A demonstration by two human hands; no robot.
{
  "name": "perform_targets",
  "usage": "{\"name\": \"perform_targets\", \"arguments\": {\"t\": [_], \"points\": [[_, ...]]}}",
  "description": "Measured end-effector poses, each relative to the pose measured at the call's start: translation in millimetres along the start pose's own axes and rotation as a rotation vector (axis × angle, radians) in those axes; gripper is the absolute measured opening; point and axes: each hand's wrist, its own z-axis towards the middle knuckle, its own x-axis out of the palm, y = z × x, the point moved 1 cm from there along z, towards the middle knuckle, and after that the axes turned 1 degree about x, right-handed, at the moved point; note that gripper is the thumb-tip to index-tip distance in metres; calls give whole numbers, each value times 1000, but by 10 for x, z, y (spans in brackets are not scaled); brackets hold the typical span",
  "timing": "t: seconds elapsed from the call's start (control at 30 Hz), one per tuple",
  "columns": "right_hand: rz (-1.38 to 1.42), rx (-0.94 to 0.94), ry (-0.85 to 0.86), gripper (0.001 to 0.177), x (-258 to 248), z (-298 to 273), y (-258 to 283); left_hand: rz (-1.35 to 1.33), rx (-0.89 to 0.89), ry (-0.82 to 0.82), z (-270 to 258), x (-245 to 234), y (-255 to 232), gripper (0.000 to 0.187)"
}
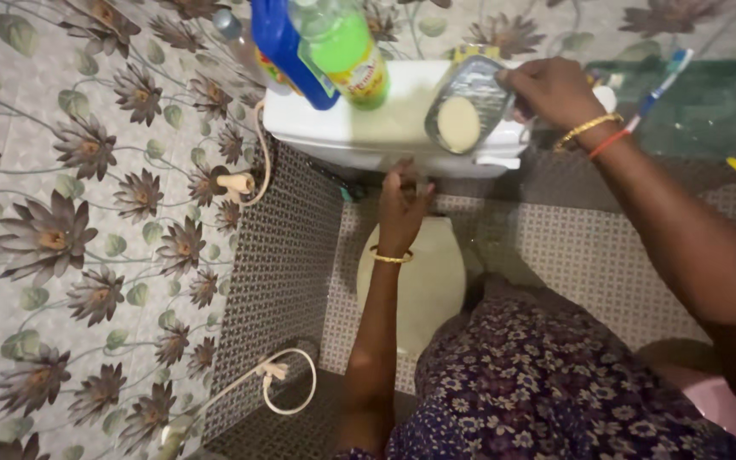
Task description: The person picks up and rearranges several cleaning liquid bottles on a toilet tank, then handles a container of powder and a sponge to prepare for cleaning the surface.
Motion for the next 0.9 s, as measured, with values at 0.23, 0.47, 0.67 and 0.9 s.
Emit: {"name": "perform_targets", "arguments": {"t": [0.23, 0.47, 0.67, 0.9], "points": [[-350, -165, 153, 48, 506, 1069, 319, 66, 5, -89, 681, -121, -150, 92], [-357, -195, 48, 40, 468, 1172, 488, 141, -40, -174, 960, 60, 68, 93], [-358, -335, -48, 33, 224, 765, 228, 238, -30, -259, 993, 195, 32, 92], [-522, -726, -113, 90, 381, 526, 121, 431, -79, -255, 1167, 253, -183, 99]]}}
